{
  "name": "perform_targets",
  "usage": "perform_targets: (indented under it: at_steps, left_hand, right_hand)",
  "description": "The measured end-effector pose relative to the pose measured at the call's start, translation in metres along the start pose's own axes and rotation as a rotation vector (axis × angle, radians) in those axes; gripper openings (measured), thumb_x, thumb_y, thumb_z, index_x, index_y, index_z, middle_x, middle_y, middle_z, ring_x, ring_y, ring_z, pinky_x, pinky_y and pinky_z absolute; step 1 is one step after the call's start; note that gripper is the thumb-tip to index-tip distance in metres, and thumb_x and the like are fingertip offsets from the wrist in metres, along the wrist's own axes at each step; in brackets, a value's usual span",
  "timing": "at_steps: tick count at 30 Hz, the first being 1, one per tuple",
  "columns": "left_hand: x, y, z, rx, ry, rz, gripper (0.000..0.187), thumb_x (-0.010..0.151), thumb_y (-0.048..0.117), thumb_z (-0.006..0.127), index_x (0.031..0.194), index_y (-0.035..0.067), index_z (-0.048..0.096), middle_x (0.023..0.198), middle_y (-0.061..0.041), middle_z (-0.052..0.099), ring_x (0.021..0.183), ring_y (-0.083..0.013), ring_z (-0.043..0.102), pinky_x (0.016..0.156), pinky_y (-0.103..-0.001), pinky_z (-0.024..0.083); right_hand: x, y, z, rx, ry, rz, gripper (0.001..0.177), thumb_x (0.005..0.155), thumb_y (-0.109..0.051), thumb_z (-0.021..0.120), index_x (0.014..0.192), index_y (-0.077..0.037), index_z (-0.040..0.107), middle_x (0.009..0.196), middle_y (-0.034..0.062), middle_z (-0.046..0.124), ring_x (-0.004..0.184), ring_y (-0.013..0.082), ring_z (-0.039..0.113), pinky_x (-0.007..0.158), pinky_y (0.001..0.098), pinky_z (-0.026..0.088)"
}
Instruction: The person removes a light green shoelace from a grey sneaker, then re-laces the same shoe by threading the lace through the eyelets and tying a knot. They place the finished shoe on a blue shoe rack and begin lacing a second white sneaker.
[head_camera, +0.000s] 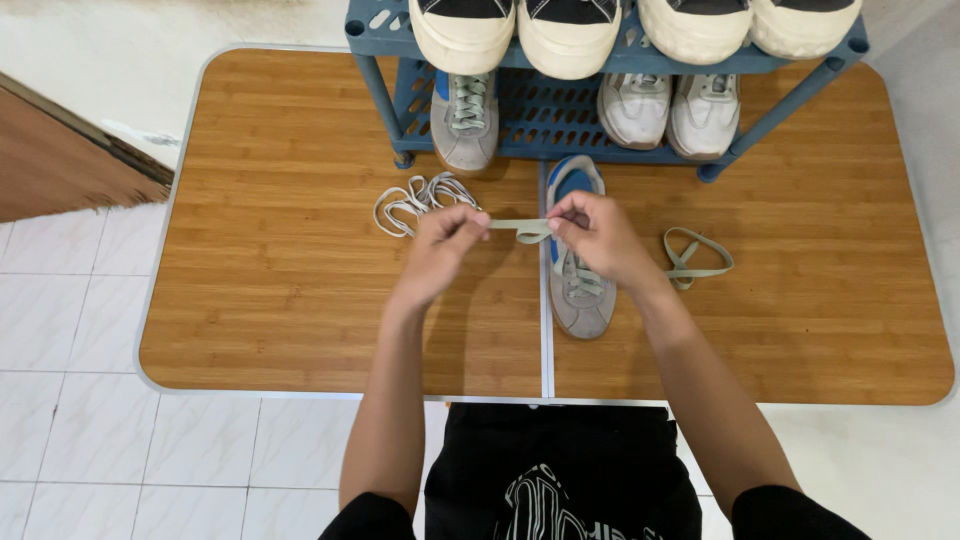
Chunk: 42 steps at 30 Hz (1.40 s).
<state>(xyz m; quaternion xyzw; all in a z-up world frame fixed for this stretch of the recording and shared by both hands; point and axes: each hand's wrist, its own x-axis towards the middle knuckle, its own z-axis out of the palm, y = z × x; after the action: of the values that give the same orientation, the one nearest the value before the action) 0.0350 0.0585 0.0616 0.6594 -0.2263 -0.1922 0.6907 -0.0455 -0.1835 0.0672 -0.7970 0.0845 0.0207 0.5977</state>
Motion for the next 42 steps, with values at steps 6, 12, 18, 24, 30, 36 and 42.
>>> perform_targets:
  at_steps: [6, 12, 18, 24, 30, 36, 42]
  left_hand:
    - [-0.013, 0.01, -0.032, -0.08, 0.121, -0.026, 0.026, 0.105, 0.017, 0.062, 0.083, 0.002, 0.066, 0.072, 0.005, 0.059, 0.069, -0.0043, 0.048, 0.063, -0.024, 0.039]
    - [-0.015, -0.003, -0.001, 0.173, 0.104, 0.093, 0.014, 0.098, 0.009, 0.062, 0.094, 0.001, 0.073, 0.083, 0.0, 0.072, 0.078, -0.0056, 0.062, 0.07, -0.023, 0.049]
    - [-0.011, -0.018, 0.021, 0.012, 0.022, 0.018, 0.017, 0.102, 0.008, 0.061, 0.09, -0.002, 0.068, 0.082, -0.001, 0.07, 0.077, -0.0054, 0.06, 0.069, -0.022, 0.049]
    - [-0.015, -0.025, 0.018, -0.005, -0.008, -0.103, 0.022, 0.103, 0.015, 0.06, 0.089, 0.001, 0.069, 0.072, 0.006, 0.057, 0.068, -0.0041, 0.045, 0.06, -0.024, 0.037]
    - [-0.023, -0.023, 0.003, 0.046, 0.083, -0.191, 0.025, 0.103, 0.018, 0.063, 0.082, 0.005, 0.068, 0.068, 0.006, 0.05, 0.065, -0.006, 0.039, 0.06, -0.025, 0.032]
    - [-0.03, -0.011, -0.01, -0.254, 0.227, 0.076, 0.034, 0.098, 0.009, 0.068, 0.068, 0.01, 0.053, 0.085, -0.002, 0.065, 0.083, -0.0124, 0.056, 0.081, -0.031, 0.045]
    - [-0.016, -0.002, 0.013, -0.655, 0.138, 0.13, 0.03, 0.097, 0.005, 0.066, 0.07, 0.01, 0.053, 0.08, -0.009, 0.071, 0.081, -0.0166, 0.069, 0.095, -0.038, 0.057]
  right_hand:
    - [-0.005, -0.007, 0.014, -0.273, 0.089, 0.014, 0.013, 0.099, -0.009, 0.068, 0.109, -0.002, 0.073, 0.078, 0.0059, 0.07, 0.066, 0.0105, 0.058, 0.057, 0.0256, 0.045]
    - [-0.011, -0.046, 0.057, 0.006, -0.032, -0.069, 0.036, 0.095, -0.007, 0.058, 0.13, -0.01, 0.06, 0.13, -0.0066, 0.057, 0.075, 0.0081, 0.07, 0.065, 0.0243, 0.062]
    - [-0.003, -0.049, 0.058, 0.075, -0.072, -0.087, 0.014, 0.098, -0.008, 0.069, 0.109, 0.0, 0.066, 0.089, 0.0047, 0.072, 0.073, 0.0087, 0.067, 0.062, 0.0244, 0.055]
    - [0.001, -0.024, 0.036, -0.001, -0.077, -0.144, 0.01, 0.094, -0.007, 0.072, 0.099, 0.001, 0.07, 0.083, 0.0015, 0.07, 0.074, 0.0055, 0.062, 0.064, 0.0222, 0.05]
    - [0.0, -0.024, 0.017, -0.171, 0.048, -0.016, 0.011, 0.094, -0.011, 0.071, 0.099, -0.001, 0.072, 0.077, 0.004, 0.073, 0.068, 0.0068, 0.064, 0.06, 0.0254, 0.049]
    - [-0.001, -0.019, 0.012, -0.285, 0.152, 0.126, 0.012, 0.092, -0.012, 0.072, 0.1, -0.003, 0.075, 0.076, 0.0061, 0.073, 0.064, 0.0112, 0.063, 0.058, 0.029, 0.049]
    - [-0.002, -0.002, 0.031, -0.119, 0.045, -0.073, 0.013, 0.096, -0.011, 0.073, 0.101, 0.0, 0.073, 0.085, 0.0091, 0.076, 0.075, 0.0112, 0.068, 0.066, 0.0278, 0.053]
